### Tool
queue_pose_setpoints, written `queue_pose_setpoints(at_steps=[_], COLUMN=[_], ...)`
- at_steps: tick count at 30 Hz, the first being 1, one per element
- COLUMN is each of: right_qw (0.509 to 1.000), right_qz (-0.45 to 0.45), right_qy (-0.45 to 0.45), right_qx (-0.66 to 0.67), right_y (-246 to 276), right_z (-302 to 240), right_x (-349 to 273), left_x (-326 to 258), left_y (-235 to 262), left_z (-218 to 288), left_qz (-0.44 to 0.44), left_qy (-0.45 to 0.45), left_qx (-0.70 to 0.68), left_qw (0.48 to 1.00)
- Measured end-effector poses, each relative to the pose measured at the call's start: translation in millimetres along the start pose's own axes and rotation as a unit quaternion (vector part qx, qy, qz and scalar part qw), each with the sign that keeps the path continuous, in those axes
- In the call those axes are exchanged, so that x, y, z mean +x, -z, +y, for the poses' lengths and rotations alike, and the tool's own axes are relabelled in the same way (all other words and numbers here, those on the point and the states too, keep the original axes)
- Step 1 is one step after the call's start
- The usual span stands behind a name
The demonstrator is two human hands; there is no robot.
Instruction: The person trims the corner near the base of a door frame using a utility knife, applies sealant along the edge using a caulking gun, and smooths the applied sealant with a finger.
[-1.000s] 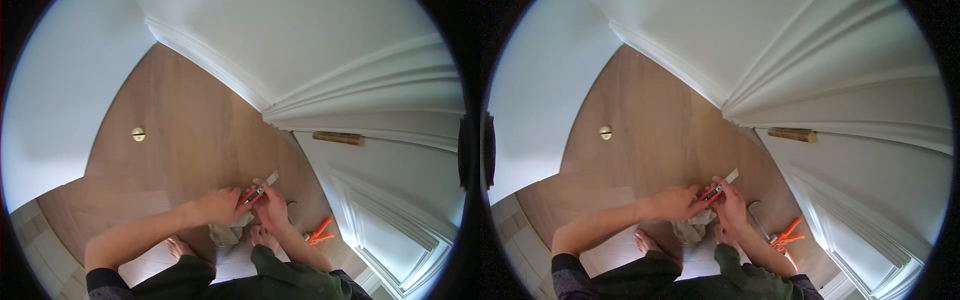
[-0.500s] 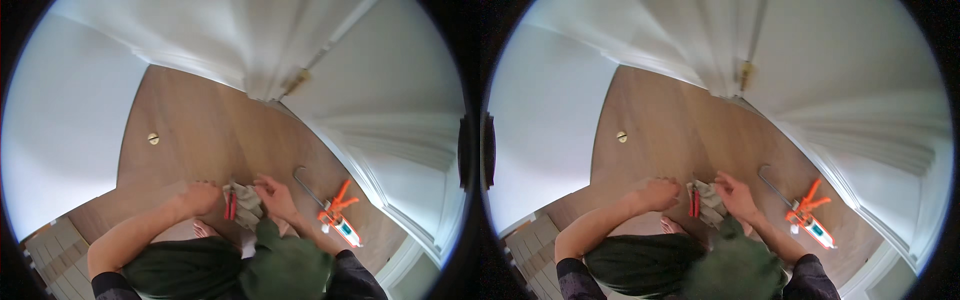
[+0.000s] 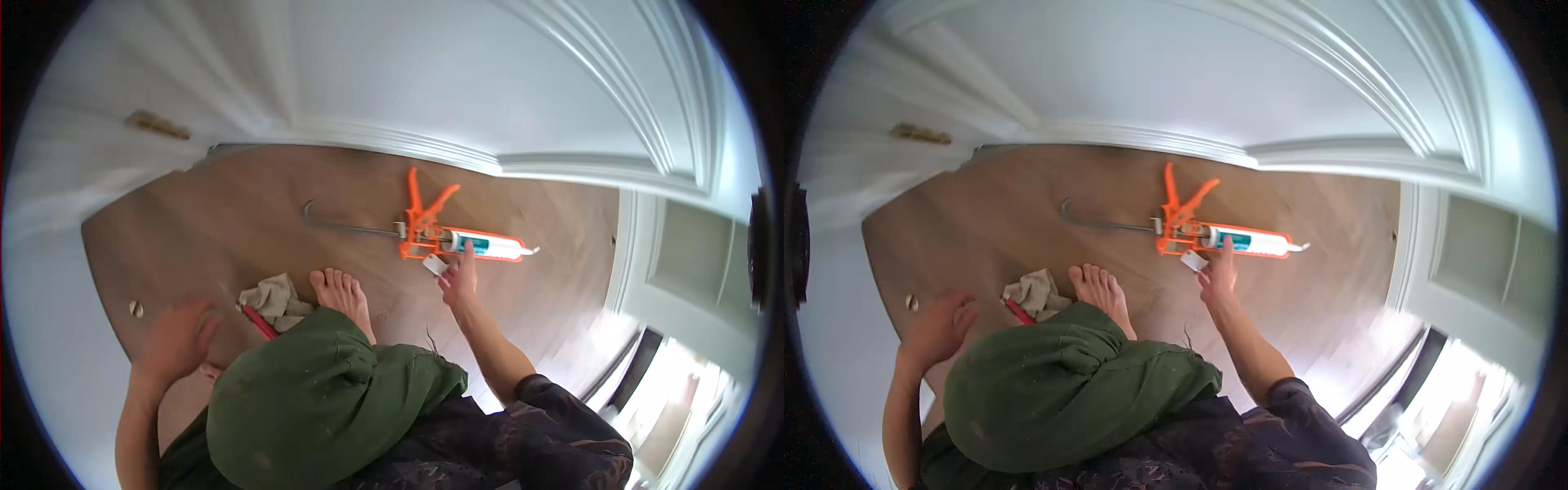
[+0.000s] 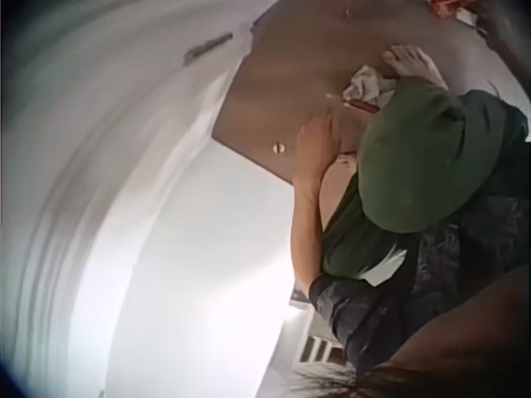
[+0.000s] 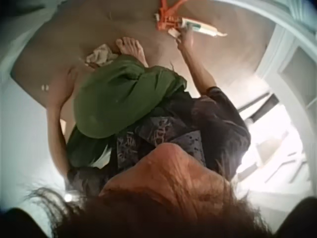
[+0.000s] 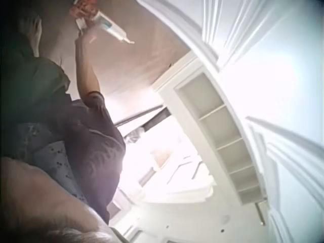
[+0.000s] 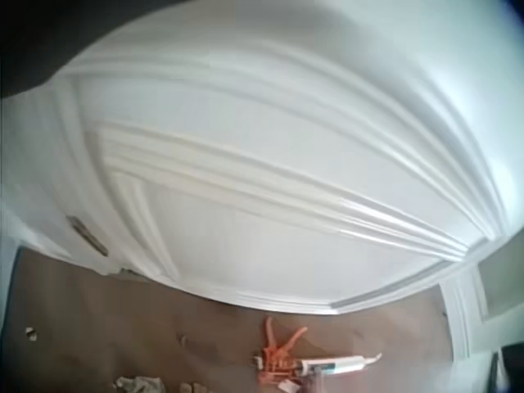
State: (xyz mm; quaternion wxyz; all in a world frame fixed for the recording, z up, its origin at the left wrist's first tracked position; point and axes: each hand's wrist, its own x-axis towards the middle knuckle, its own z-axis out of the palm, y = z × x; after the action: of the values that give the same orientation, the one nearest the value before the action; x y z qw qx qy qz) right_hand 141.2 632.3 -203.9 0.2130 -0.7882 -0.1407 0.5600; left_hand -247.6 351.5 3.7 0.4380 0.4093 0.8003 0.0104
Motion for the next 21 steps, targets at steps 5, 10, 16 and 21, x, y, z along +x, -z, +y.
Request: queue_pose_setpoints(at_steps=[5,10,16,21], right_qw=[0.994,0.947,0.963,0.968], right_qz=[-0.049,-0.109,-0.184,-0.170], right_qy=[0.059,0.127,0.106,0.095], right_qx=[0.075,0.274,0.165,0.156], right_y=[-22,6,82,52], right_z=[-28,-1,-12,0], right_x=[10,47,19,12], left_x=[23,23,1,-13], left_y=[-10,-1,-8,-28], left_z=[19,17,-33,-81], left_qz=[-0.049,-0.003,0.048,-0.009], left_qy=[-0.084,-0.194,-0.228,-0.225], left_qx=[0.058,0.068,-0.011,-0.013], left_qw=[0.994,0.979,0.973,0.974])
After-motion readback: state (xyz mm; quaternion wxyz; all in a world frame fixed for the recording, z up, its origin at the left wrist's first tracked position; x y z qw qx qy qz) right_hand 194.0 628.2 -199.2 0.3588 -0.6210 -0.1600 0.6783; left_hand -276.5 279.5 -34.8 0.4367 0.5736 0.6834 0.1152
